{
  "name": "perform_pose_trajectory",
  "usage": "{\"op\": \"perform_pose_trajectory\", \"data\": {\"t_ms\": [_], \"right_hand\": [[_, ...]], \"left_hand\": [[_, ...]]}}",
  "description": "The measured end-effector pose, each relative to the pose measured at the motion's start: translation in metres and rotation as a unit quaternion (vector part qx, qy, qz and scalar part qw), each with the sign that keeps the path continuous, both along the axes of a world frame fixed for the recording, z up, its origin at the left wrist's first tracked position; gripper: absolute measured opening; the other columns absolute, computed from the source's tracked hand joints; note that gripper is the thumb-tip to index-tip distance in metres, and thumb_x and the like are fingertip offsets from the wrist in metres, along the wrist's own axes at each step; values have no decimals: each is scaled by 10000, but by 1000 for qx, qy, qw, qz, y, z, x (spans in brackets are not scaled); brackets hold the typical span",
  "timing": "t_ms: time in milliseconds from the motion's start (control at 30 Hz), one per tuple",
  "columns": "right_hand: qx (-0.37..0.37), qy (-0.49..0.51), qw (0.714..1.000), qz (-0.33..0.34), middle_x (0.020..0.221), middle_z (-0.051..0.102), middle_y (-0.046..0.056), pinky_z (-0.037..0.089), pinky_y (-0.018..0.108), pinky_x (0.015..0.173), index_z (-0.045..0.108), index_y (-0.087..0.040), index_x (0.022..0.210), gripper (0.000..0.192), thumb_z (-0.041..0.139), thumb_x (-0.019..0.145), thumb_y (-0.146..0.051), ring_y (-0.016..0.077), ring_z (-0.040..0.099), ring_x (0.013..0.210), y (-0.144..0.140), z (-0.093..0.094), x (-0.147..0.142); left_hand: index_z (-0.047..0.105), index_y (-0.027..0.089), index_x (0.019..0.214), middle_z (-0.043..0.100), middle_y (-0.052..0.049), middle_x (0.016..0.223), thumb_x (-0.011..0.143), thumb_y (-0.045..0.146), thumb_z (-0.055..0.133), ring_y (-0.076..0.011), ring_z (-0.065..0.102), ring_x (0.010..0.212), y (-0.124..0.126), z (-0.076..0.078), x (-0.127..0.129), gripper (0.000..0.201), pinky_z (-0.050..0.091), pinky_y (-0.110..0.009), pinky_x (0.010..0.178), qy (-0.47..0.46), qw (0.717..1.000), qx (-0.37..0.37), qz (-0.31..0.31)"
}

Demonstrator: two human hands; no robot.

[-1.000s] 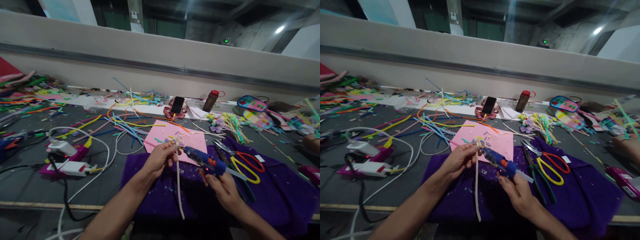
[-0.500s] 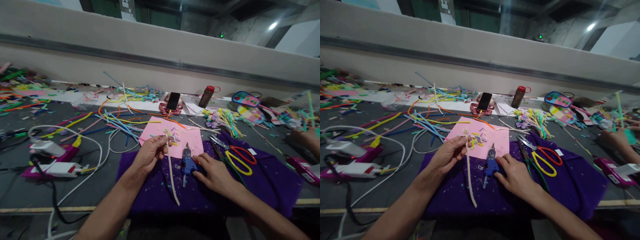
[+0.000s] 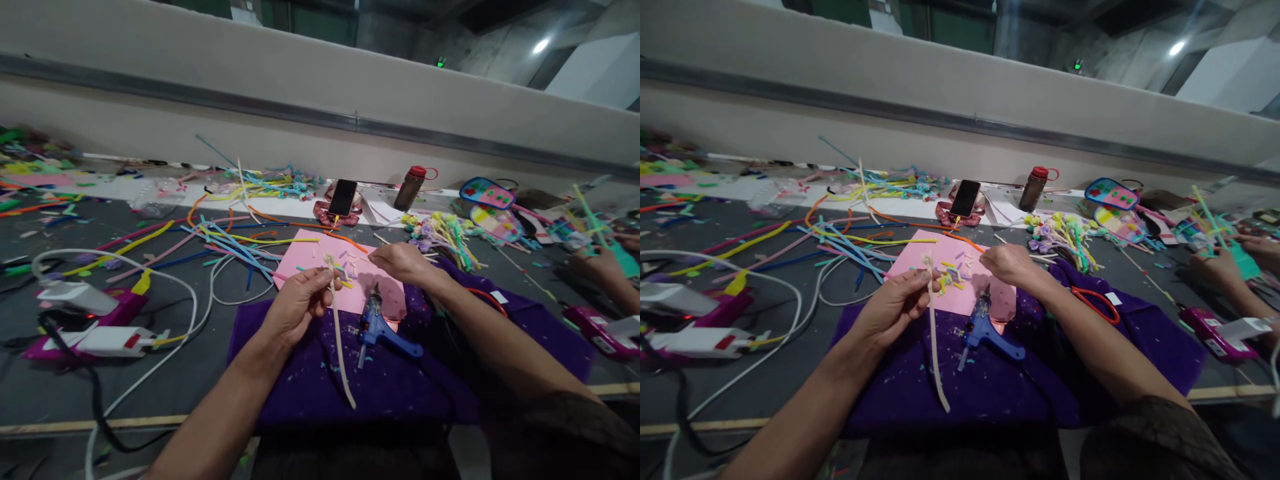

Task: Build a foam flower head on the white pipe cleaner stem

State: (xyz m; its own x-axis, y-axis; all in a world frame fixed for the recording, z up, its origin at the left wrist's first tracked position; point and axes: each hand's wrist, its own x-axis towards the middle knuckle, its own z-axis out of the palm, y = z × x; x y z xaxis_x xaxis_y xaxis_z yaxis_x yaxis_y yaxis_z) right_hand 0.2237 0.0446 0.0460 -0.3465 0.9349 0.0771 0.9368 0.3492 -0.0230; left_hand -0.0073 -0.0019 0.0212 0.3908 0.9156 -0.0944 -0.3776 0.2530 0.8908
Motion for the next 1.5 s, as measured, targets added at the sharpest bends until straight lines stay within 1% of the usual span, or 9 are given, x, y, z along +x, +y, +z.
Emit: {"op": "perform_pose_trajectory", "data": {"t_ms": [100, 267, 367, 600, 933, 1100, 1167, 1333, 1500], "right_hand": [[-12, -14, 1000, -1, 697, 676, 44, 295, 227, 517, 694, -192, 758, 350, 397, 881, -330, 154, 599, 654, 14, -7, -5], [-29, 3, 996, 88, 982, 666, 3, 330, 206, 600, 680, -265, 956, 236, 510, 805, -201, 140, 595, 827, 27, -19, -11], [-40, 19, 988, 149, 967, 661, 21, 341, 209, 626, 682, -240, 958, 248, 521, 785, -165, 141, 592, 814, 34, -28, -15], [-18, 48, 990, 130, 849, 659, 68, 307, 221, 570, 672, -167, 806, 164, 512, 768, -170, 159, 570, 746, 36, -43, -20], [-22, 220, 971, 97, 721, 618, 17, 372, 194, 544, 591, -129, 892, 156, 497, 779, -184, 100, 541, 612, 29, -29, -7], [-148, 444, 874, 129, 762, 610, 16, 402, 190, 510, 601, -132, 939, 217, 552, 760, -246, 87, 522, 600, 14, -21, -12], [-167, 468, 860, 115, 738, 607, 11, 396, 184, 486, 617, -140, 931, 220, 565, 752, -257, 86, 515, 585, 7, -17, -16], [-156, 473, 865, 68, 660, 584, 1, 375, 187, 467, 626, -126, 800, 160, 589, 739, -270, 79, 485, 538, -8, -8, -26], [-123, 449, 875, 136, 726, 591, 6, 393, 209, 530, 628, -155, 824, 120, 557, 778, -240, 91, 503, 599, -33, 5, -38]], "left_hand": [[625, 112, 812, 598, -10, 710, 732, 338, 626, -2, 413, 411, -1, 2, 0, 240, 268, -111, 325, 2, 1000, -3, -5], [617, 114, 779, 600, -10, 667, 739, 344, 618, -4, 403, 382, -3, 4, 0, 234, 268, -117, 319, 7, 1000, -10, -19], [618, 115, 787, 600, -11, 665, 742, 341, 616, -5, 406, 381, -3, 3, -1, 231, 272, -117, 320, 5, 1000, -12, -14], [615, 114, 793, 600, -14, 678, 741, 346, 615, -6, 403, 381, -2, 1, 0, 237, 275, -119, 324, 14, 1000, -12, -15], [613, 108, 786, 595, -13, 675, 750, 337, 608, -5, 394, 368, 0, -2, 2, 231, 247, -127, 311, 30, 999, -10, -16], [623, 102, 779, 586, -9, 631, 748, 336, 605, -10, 390, 369, 1, -6, 5, 237, 256, -127, 313, 36, 999, -27, -22], [625, 101, 780, 592, -12, 648, 738, 324, 615, -12, 397, 376, 1, -7, 6, 227, 263, -127, 311, 30, 999, -32, -25], [623, 96, 731, 584, -17, 627, 730, 362, 618, -11, 402, 374, 1, -9, 7, 267, 257, -123, 312, 38, 999, -15, -20], [636, 99, 716, 521, 17, 470, 713, 397, 631, -18, 394, 338, 0, -12, 10, 298, 258, -124, 316, 47, 998, -29, -25]]}}
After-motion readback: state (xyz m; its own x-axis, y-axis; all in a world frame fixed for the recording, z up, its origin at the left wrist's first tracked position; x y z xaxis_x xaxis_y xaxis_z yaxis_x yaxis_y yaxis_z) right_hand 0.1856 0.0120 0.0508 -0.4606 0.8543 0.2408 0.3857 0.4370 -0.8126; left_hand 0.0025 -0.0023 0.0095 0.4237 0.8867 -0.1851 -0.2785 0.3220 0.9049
